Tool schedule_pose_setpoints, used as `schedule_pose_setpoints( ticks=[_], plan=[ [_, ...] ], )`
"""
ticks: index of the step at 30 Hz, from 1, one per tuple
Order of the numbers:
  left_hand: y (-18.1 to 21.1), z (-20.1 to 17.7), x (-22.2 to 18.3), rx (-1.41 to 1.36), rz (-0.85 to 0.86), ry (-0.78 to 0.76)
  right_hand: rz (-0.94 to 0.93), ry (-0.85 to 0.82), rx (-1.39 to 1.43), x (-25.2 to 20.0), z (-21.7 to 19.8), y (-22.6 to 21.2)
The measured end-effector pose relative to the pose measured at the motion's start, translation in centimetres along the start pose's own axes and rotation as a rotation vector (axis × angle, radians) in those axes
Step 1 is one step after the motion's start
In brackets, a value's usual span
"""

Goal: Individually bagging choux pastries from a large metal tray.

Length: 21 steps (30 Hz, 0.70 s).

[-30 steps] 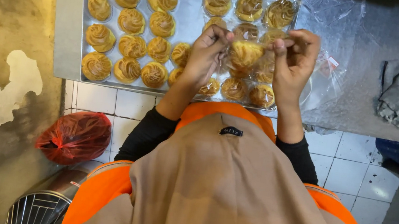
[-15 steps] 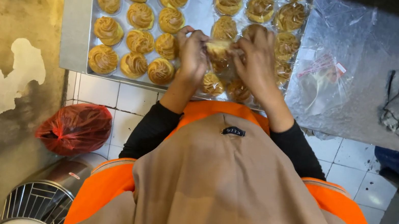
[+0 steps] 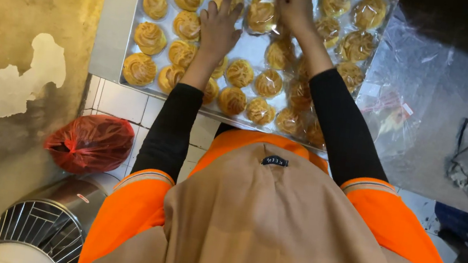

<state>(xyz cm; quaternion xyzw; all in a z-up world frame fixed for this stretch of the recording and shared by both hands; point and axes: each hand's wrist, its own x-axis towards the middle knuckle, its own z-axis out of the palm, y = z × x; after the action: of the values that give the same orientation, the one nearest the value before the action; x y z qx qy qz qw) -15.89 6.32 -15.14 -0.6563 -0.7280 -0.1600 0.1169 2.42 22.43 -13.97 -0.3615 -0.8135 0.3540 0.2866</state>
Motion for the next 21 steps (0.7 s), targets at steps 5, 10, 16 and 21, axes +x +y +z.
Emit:
schedule_pose_setpoints(
  ticks=[5, 10, 16, 21],
  plan=[
    [-1.1, -0.2, 0.0, 0.074, -0.084, -0.055, 0.054, 0.108, -0.138, -0.1, 0.9, -1.9],
    [-0.2, -3.5, 0.4, -0.177, -0.161, -0.033, -0.066, 0.088, -0.55, -1.6, 2.3, -2.3],
    [4.0, -7.4, 0.9, -1.447, -0.468, 0.058, 0.181, -0.019, 0.156, -5.8, -0.9, -10.2],
    [9.5, -11.2, 1.6, -1.808, -0.649, -0.133, 0.34, -0.133, 0.716, -10.4, -1.9, -10.8]
  ],
)
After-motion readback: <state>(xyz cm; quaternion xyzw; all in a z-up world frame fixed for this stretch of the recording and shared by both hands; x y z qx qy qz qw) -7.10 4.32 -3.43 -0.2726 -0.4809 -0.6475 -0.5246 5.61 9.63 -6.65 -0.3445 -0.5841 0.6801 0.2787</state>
